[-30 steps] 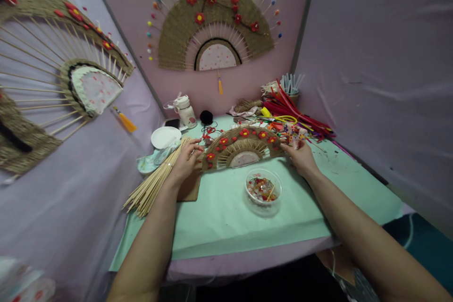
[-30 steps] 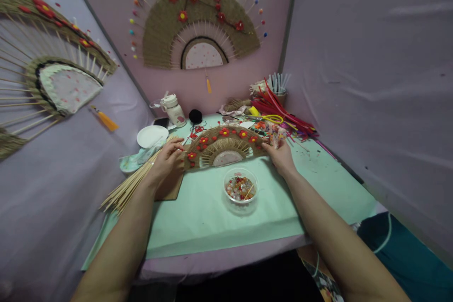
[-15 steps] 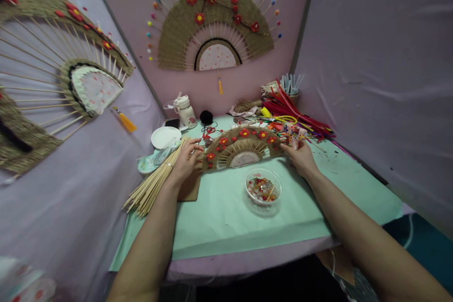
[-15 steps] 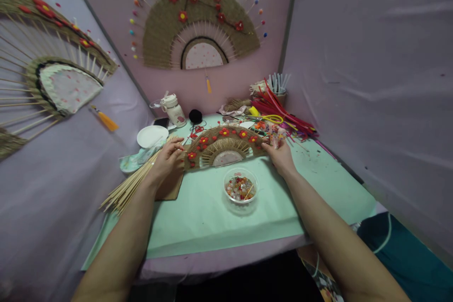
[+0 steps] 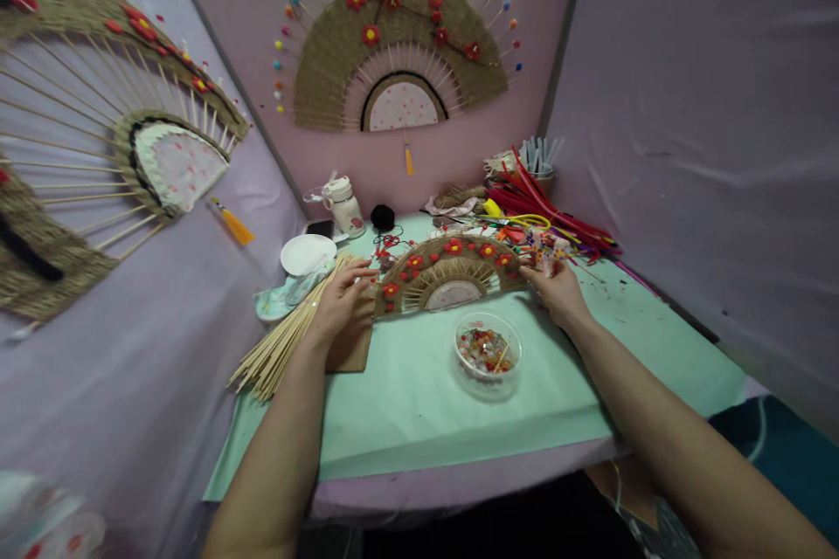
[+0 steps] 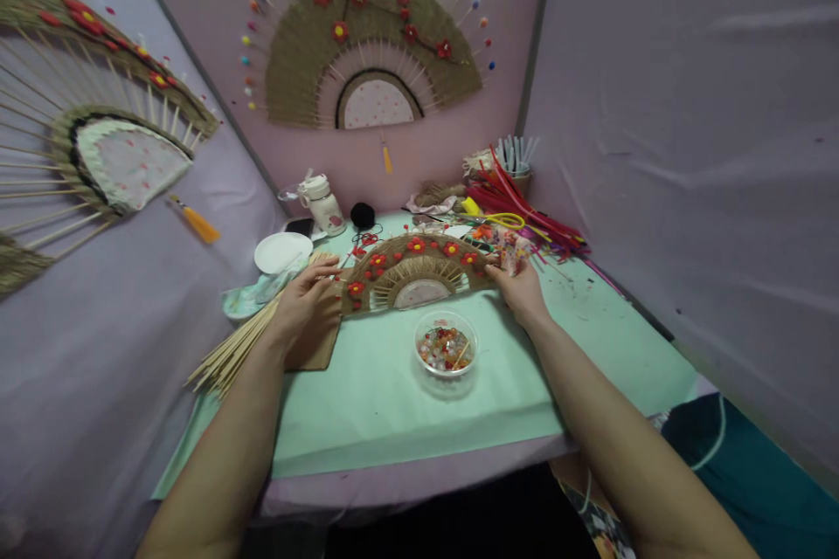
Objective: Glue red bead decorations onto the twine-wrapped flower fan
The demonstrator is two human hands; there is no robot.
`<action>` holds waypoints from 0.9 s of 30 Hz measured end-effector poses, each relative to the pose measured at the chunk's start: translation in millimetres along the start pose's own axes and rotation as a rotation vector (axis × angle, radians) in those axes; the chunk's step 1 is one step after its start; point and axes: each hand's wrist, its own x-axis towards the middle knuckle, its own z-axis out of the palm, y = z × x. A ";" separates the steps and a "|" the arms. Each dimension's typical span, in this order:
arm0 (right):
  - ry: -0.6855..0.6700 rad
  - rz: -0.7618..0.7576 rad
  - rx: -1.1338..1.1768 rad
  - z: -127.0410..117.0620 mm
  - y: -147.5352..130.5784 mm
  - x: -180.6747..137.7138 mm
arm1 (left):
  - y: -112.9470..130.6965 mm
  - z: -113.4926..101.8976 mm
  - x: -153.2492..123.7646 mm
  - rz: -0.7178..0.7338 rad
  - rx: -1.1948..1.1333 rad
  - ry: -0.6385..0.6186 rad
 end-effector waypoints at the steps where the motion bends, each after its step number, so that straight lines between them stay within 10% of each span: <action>1: 0.002 0.000 -0.001 0.1 0.0 -0.1 | -0.7 -0.4 -0.4 -0.009 -0.013 0.013; 27: 0.016 0.000 0.010 0.3 2.0 0.1 | 7.2 4.3 0.6 -0.018 0.010 0.135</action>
